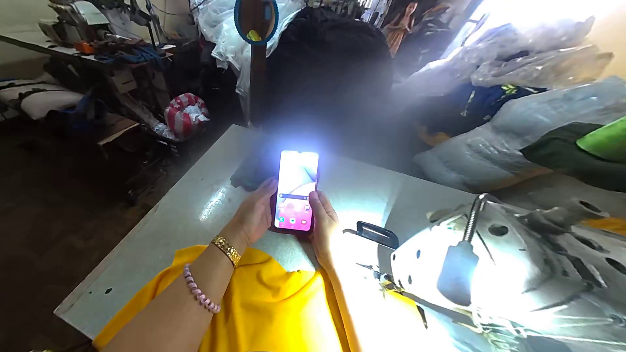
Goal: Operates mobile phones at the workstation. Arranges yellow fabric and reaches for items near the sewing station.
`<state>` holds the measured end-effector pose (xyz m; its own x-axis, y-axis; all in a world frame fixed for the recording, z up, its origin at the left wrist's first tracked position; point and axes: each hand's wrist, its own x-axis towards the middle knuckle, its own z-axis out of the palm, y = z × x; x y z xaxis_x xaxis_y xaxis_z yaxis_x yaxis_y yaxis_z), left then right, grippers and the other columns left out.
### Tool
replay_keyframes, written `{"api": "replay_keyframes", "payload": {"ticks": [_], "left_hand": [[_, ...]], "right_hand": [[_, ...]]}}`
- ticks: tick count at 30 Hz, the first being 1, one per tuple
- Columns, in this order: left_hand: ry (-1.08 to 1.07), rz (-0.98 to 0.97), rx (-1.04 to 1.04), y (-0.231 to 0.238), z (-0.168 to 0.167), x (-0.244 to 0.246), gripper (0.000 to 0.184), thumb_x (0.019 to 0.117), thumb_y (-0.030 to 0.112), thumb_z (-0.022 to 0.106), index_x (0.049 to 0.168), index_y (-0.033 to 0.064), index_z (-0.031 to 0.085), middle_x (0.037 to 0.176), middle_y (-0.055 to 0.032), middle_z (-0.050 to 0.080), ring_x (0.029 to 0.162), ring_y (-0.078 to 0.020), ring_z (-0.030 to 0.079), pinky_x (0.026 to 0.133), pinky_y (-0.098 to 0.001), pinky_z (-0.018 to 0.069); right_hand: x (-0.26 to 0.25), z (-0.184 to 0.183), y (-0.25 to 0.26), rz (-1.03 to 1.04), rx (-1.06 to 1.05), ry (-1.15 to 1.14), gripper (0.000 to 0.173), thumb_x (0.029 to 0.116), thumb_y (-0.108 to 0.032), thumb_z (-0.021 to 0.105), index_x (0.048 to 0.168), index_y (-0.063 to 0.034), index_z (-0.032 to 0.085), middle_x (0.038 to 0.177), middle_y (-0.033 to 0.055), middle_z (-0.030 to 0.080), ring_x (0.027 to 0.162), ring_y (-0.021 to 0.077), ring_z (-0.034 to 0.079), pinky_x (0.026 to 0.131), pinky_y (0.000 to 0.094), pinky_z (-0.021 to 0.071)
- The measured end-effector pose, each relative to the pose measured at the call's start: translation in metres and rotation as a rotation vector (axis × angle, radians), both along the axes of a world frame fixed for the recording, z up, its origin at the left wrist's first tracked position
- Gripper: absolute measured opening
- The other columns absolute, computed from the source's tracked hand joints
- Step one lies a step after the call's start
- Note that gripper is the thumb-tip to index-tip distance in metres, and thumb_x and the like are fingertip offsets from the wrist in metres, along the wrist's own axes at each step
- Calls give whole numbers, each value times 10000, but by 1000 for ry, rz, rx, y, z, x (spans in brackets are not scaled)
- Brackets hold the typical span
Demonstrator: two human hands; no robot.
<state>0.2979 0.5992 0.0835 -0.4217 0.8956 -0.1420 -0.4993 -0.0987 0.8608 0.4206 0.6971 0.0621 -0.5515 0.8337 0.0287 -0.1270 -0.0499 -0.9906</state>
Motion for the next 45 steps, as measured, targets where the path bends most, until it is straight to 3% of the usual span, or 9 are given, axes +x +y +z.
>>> {"api": "replay_keyframes", "payload": {"ticks": [5, 8, 12, 19, 27, 34, 37, 41, 45], "left_hand": [[-25, 5, 2, 2, -1, -1, 475, 1110, 429, 323, 1535, 228, 388, 1328, -85, 648, 1143, -223, 670, 915, -439, 574], [-35, 20, -3, 3, 1, -2, 466, 1114, 410, 320, 1532, 213, 382, 1328, -82, 640, 1145, -207, 663, 928, -423, 565], [-29, 18, -12, 3, 1, -2, 461, 1113, 404, 324, 1530, 216, 384, 1327, -83, 641, 1145, -209, 663, 921, -424, 565], [18, 4, 0, 2, -3, -1, 472, 1107, 429, 327, 1526, 222, 394, 1323, -83, 648, 1135, -212, 671, 906, -422, 575], [106, 2, 33, -4, -4, 3, 565, 1087, 529, 231, 1464, 205, 497, 1337, -47, 649, 1178, -187, 645, 943, -426, 555], [102, 24, 16, -3, -5, 5, 503, 1102, 453, 294, 1538, 219, 384, 1346, -77, 631, 1157, -198, 651, 933, -424, 556], [93, 11, 15, -3, -3, 4, 512, 1104, 455, 292, 1553, 219, 360, 1366, -81, 618, 1174, -203, 642, 949, -428, 548], [85, 28, 6, -3, -3, 4, 515, 1105, 448, 299, 1557, 206, 355, 1369, -84, 618, 1176, -204, 643, 957, -426, 545], [83, 33, 8, -3, -3, 3, 505, 1102, 453, 309, 1544, 219, 374, 1365, -74, 623, 1176, -198, 642, 952, -421, 546]], "right_hand": [[7, -1, 2, 88, -101, 30, 475, 1086, -488, 348, 1360, -182, 588, 1108, 86, 728, 970, 205, 718, 788, 417, 613], [7, 0, 3, 168, -98, 54, 368, 1044, -196, 477, 1407, -152, 518, 1126, 105, 709, 947, 206, 721, 782, 390, 617], [7, 0, 3, 169, -86, 20, 561, 876, 35, 534, 1409, -139, 502, 1145, 106, 705, 940, 206, 721, 771, 382, 616], [8, 2, 0, 186, -98, 52, 408, 1007, -167, 497, 1414, -156, 521, 1159, 127, 705, 974, 234, 721, 799, 404, 615], [3, 0, -7, 100, 69, -13, 448, 913, -86, 574, 1357, -121, 528, 1068, 45, 721, 906, 127, 714, 770, 308, 599], [-1, 9, -10, 42, 1, 9, 282, 1049, -217, 540, 1296, -88, 585, 996, 64, 731, 866, 129, 723, 781, 300, 609], [-1, 7, -8, 53, -6, 17, 274, 1007, -64, 551, 1279, -67, 583, 977, 57, 731, 839, 112, 719, 766, 286, 606], [9, -1, 1, 191, -54, -1, 638, 816, 32, 546, 1431, -128, 477, 1122, 114, 709, 930, 198, 724, 764, 371, 615], [9, -1, 1, 212, -58, 1, 563, 866, -19, 544, 1414, -132, 484, 1145, 116, 707, 968, 209, 721, 799, 378, 612]]}}
